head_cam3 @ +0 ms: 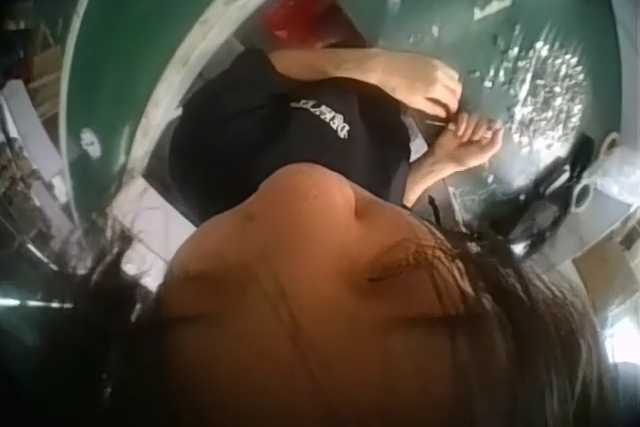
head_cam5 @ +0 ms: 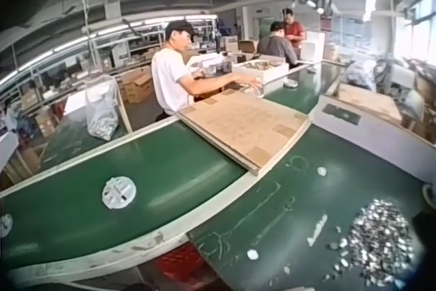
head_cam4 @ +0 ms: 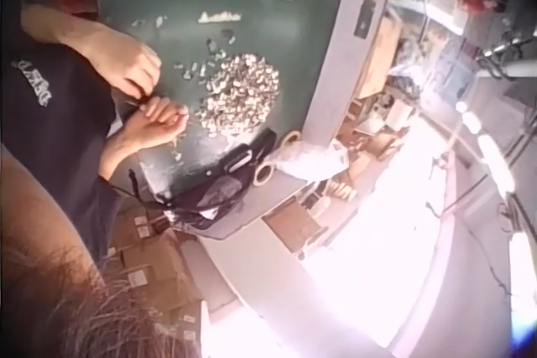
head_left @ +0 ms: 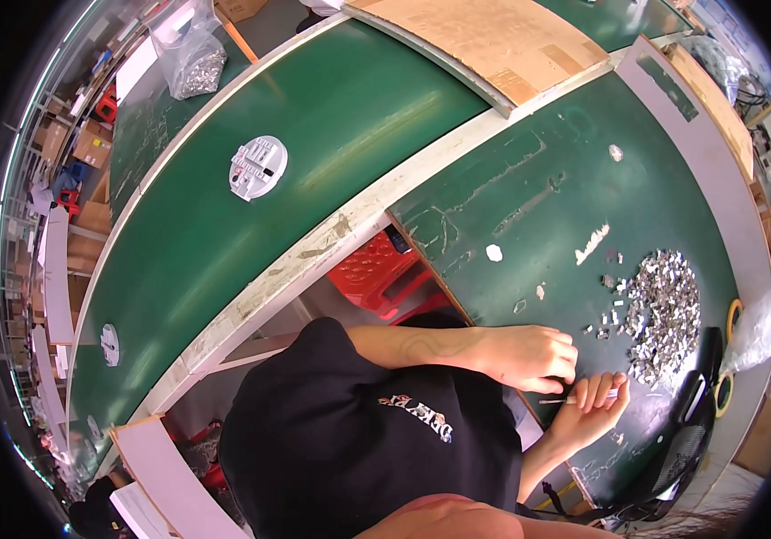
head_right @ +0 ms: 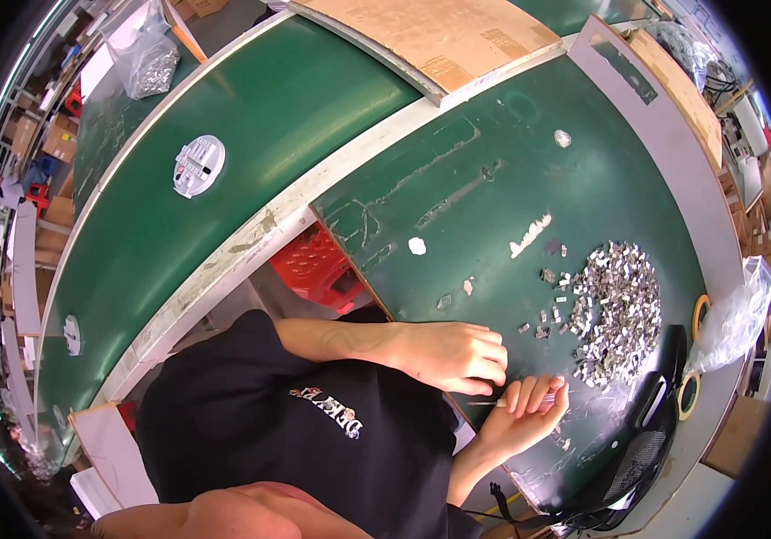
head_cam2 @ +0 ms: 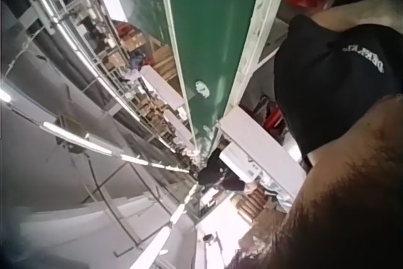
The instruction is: Assembling small silver metal parts into a circular white plastic base and pressing them into place using a handheld tool.
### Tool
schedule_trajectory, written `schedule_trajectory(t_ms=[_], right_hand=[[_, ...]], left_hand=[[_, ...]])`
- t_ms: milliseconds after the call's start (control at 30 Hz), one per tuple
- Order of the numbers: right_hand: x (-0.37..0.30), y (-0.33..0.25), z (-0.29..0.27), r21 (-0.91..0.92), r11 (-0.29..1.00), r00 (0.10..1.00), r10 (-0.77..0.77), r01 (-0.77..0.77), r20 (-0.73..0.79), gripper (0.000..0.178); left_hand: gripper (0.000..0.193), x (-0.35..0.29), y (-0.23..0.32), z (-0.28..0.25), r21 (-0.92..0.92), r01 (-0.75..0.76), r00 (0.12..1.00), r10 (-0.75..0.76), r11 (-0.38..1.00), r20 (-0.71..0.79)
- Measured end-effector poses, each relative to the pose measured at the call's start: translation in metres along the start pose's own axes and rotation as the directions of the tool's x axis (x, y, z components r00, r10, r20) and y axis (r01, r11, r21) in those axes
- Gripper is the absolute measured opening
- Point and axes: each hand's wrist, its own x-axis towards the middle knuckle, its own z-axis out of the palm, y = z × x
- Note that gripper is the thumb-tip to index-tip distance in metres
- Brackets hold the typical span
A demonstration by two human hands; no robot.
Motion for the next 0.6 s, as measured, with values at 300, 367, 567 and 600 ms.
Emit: schedule_trajectory(t_ms=[300, 367, 567, 600], right_hand=[[-0.0008, -0.001, 0.0003, 0.059, 0.997, 0.998, 0.06, -0.059, -0.025, 0.02], [-0.0008, -0.0003, 0.0006, 0.074, 0.994, 0.997, 0.08, -0.078, -0.014, 0.018], [0.0015, 0.0033, 0.0044, 0.117, 0.991, 0.997, 0.065, -0.061, -0.031, 0.019], [-0.0009, 0.002, 0.0038, 0.119, 0.991, 0.998, 0.058, -0.055, -0.021, 0.019]], left_hand=[[0.014, 0.002, 0.0041, -0.0003, -0.092, 0.055, 0.998, -0.053, 0.994, 0.026], [0.014, 0.0021, 0.0064, -0.0024, -0.102, 0.088, 0.995, -0.084, 0.991, 0.044], [0.015, 0.003, 0.0072, -0.0068, -0.086, 0.065, 0.996, -0.059, 0.994, 0.068], [0.016, 0.0045, 0.009, -0.0063, -0.08, 0.055, 0.996, -0.05, 0.995, 0.068]])
